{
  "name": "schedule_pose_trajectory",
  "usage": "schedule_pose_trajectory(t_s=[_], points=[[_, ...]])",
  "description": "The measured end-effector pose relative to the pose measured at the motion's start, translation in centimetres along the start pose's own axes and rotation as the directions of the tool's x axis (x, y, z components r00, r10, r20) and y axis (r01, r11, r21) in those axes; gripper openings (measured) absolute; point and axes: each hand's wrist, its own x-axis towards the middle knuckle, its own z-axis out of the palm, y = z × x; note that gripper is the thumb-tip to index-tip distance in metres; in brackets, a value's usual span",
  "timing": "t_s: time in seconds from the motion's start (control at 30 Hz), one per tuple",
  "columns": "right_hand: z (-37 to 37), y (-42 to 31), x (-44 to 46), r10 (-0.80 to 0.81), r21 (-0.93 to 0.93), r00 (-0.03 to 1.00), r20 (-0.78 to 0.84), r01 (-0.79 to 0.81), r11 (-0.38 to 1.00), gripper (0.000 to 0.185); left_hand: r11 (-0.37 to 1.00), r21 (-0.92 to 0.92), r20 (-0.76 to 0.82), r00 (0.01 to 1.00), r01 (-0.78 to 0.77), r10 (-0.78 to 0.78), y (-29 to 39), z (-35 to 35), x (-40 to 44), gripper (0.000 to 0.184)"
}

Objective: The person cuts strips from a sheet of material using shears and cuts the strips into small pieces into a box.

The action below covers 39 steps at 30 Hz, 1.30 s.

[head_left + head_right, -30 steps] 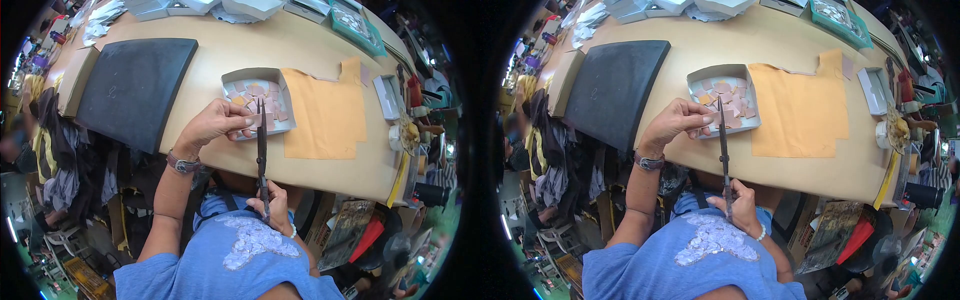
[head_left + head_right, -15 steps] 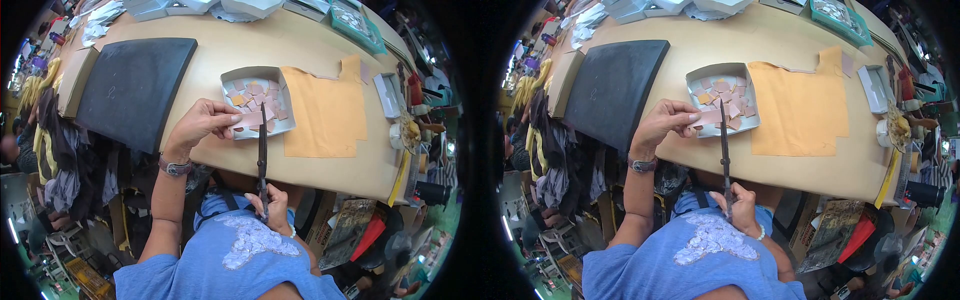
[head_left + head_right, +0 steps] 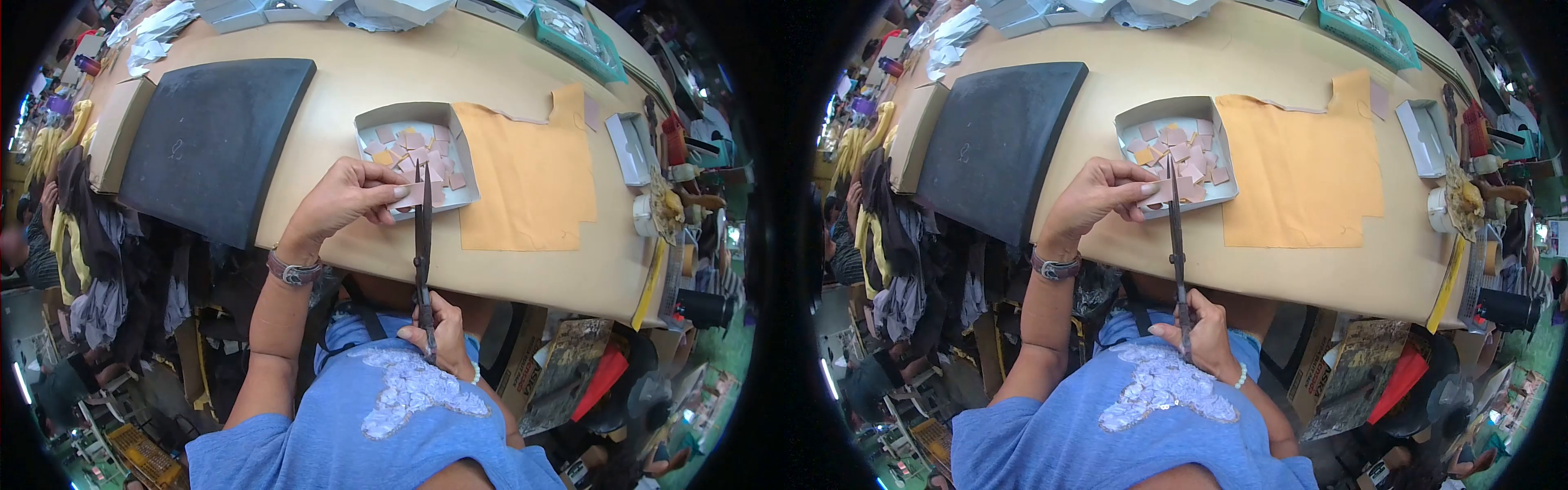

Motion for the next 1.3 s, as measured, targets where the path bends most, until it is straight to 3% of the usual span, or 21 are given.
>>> schedule_pose_trajectory(t_s=[1.03, 1.3], points=[[0.08, 0.11, -0.02, -0.01, -0.003, 1.0, -0.006, 0.01, 1.0, 0.051, 0.999, 0.033, 0.019, 1.0, -0.021, 0.021, 0.09, 0.09, 0.13, 0.024], [0.69, -0.05, -0.1, 0.01, -0.048, 0.997, -0.081, -0.014, 0.999, 0.043, 0.999, 0.029, 0.027, 0.999, -0.024, 0.023, -0.03, -0.14, 0.25, 0.025]])
